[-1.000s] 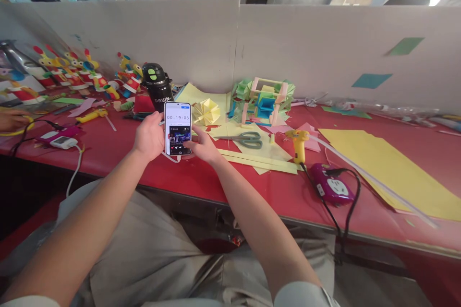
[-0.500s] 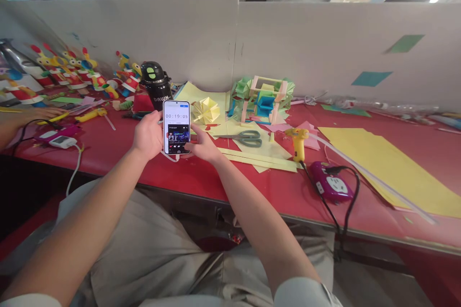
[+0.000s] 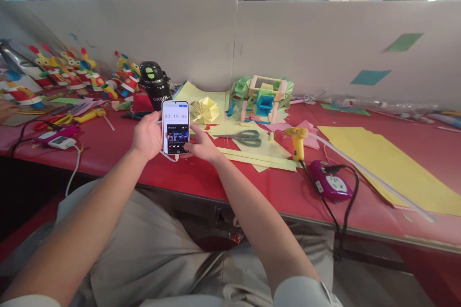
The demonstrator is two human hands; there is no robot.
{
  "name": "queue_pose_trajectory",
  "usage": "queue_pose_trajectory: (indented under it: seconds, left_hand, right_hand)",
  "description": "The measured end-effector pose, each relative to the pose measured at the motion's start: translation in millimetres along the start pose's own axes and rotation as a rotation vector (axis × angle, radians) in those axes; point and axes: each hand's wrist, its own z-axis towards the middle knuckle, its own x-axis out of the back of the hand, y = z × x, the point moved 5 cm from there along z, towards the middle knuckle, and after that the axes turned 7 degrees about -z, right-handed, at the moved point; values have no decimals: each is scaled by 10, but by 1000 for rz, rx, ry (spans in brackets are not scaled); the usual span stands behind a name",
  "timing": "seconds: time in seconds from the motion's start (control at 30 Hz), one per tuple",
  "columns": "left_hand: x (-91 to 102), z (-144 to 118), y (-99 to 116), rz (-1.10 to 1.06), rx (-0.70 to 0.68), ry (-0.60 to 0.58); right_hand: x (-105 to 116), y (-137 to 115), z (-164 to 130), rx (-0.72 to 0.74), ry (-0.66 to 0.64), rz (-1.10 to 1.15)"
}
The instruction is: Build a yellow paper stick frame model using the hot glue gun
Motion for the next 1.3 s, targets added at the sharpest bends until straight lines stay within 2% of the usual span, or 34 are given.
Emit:
queue_pose_trajectory:
  seconds: [0.2, 0.37, 0.57, 0.77, 1.3]
  left_hand:
    - [8, -5, 3, 17, -16, 47]
    - [-15, -10, -4, 23, 3, 14]
    - [1, -8, -6, 26, 19, 28]
    - [-4, -22, 16, 15, -22, 64]
    - [-43, -59, 51, 70, -50, 57]
  right_hand:
    - [-5, -12, -14, 2, 1, -9]
    - [-7, -10, -12, -8, -7, -12]
    - [-4, 2, -5, -6, -3, -5]
    - [-11, -12, -17, -19, 2, -1]
    - [-2, 11, -2, -5, -20, -2]
